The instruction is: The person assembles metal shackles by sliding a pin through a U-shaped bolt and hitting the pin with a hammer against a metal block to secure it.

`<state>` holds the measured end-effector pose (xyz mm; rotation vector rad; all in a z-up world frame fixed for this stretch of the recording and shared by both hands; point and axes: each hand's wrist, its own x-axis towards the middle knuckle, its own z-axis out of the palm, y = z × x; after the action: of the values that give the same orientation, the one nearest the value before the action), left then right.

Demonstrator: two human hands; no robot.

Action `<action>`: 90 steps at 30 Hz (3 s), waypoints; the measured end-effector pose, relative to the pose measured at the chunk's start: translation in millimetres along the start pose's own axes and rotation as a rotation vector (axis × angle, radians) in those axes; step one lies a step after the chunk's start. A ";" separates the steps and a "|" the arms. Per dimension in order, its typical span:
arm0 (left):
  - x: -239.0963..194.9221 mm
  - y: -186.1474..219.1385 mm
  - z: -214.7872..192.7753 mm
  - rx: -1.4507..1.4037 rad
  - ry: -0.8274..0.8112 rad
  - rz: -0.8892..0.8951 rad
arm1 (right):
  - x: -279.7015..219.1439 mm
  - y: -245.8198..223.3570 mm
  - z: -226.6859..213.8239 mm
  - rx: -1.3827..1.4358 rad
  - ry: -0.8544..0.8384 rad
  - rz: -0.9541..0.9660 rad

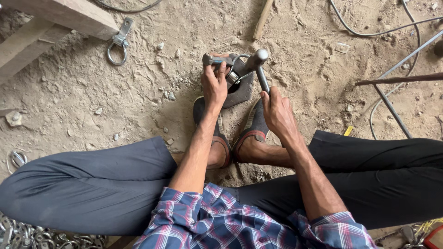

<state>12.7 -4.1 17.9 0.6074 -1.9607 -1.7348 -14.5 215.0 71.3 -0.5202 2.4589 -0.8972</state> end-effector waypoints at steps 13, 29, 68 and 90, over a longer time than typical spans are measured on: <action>-1.4 3.4 8.9 0.659 0.003 0.125 | -4.0 -0.6 -0.4 -0.029 0.051 -0.049; -1.0 -0.9 15.0 0.585 -0.065 0.057 | -12.7 -97.5 -51.9 0.090 0.212 -0.367; -0.6 20.3 5.3 0.059 0.007 0.051 | -16.0 -3.7 10.2 -0.171 0.090 -0.148; -8.0 2.6 18.1 0.566 -0.017 0.223 | -23.6 -58.2 -33.7 0.080 0.227 -0.216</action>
<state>8.2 15.4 18.2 0.5251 -2.4369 -1.0504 -2.6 201.8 140.3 -0.6997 2.5896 -1.1955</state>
